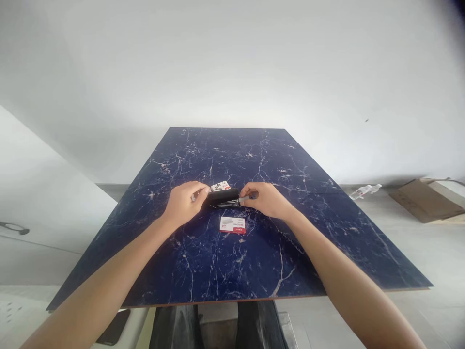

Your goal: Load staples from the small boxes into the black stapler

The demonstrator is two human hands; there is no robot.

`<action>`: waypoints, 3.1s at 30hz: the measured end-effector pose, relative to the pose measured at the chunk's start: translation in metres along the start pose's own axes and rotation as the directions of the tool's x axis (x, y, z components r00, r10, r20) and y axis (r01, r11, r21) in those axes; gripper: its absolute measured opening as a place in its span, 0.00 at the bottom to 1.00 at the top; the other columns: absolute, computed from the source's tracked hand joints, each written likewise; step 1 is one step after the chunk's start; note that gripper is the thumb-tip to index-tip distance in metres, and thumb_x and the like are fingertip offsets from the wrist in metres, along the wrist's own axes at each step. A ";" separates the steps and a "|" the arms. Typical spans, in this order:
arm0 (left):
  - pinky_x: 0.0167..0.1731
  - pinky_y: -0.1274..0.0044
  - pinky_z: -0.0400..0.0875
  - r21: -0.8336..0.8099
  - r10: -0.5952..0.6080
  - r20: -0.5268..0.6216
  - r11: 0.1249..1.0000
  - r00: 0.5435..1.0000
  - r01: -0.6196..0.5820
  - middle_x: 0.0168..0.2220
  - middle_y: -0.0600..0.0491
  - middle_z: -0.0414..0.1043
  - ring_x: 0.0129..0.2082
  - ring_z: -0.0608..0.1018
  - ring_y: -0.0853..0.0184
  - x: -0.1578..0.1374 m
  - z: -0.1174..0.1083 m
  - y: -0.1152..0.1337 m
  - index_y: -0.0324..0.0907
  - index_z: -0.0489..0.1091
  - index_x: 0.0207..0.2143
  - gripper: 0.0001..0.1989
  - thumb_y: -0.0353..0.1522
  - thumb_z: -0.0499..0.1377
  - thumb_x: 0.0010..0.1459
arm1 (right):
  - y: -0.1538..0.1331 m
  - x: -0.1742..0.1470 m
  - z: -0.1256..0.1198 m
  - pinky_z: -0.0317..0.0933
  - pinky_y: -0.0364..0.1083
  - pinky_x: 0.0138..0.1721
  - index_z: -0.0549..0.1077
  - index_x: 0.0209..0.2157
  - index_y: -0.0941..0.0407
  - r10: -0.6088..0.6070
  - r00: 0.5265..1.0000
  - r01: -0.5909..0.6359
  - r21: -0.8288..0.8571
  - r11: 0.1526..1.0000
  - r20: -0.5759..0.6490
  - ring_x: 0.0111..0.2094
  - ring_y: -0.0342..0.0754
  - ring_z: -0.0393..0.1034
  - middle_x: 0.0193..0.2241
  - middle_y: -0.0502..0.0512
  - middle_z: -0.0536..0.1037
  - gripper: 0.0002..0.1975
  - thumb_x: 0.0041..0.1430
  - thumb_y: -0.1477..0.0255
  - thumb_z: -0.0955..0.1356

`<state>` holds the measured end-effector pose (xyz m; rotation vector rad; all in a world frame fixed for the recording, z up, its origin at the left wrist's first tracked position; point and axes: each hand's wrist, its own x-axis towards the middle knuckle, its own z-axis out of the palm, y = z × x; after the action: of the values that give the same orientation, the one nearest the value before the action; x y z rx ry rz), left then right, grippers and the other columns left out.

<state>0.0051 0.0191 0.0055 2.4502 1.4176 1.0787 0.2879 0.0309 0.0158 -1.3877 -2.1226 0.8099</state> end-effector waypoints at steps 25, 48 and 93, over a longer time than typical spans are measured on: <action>0.47 0.63 0.73 0.064 -0.026 0.438 0.998 0.899 -0.002 0.52 0.47 0.76 0.49 0.77 0.54 0.008 -0.015 -0.019 0.48 0.72 0.57 0.25 0.46 0.62 0.59 | -0.002 -0.009 -0.028 0.67 0.49 0.39 0.75 0.32 0.52 0.101 0.991 -0.088 -0.130 0.988 0.092 0.35 0.50 0.76 0.34 0.51 0.82 0.02 0.56 0.69 0.70; 0.47 0.64 0.73 0.086 -0.069 0.334 0.995 0.940 0.043 0.51 0.48 0.78 0.48 0.80 0.53 0.003 0.003 0.011 0.46 0.72 0.56 0.28 0.45 0.66 0.56 | -0.013 -0.006 0.010 0.69 0.45 0.34 0.67 0.33 0.53 0.085 0.990 -0.116 0.304 0.946 0.111 0.33 0.47 0.76 0.31 0.50 0.80 0.05 0.53 0.73 0.68; 0.45 0.69 0.74 -0.220 -0.079 0.496 0.952 0.865 0.213 0.53 0.47 0.76 0.47 0.79 0.59 0.009 -0.044 -0.045 0.46 0.69 0.59 0.25 0.37 0.56 0.58 | -0.127 -0.021 0.043 0.59 0.49 0.35 0.73 0.40 0.53 -0.146 0.987 0.162 -0.544 0.824 0.074 0.33 0.54 0.72 0.32 0.58 0.78 0.30 0.55 0.40 0.68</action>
<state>-0.0519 0.0406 0.0236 2.1631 1.1812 0.5243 0.1851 -0.0372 0.0726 -1.4374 -2.5747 0.1451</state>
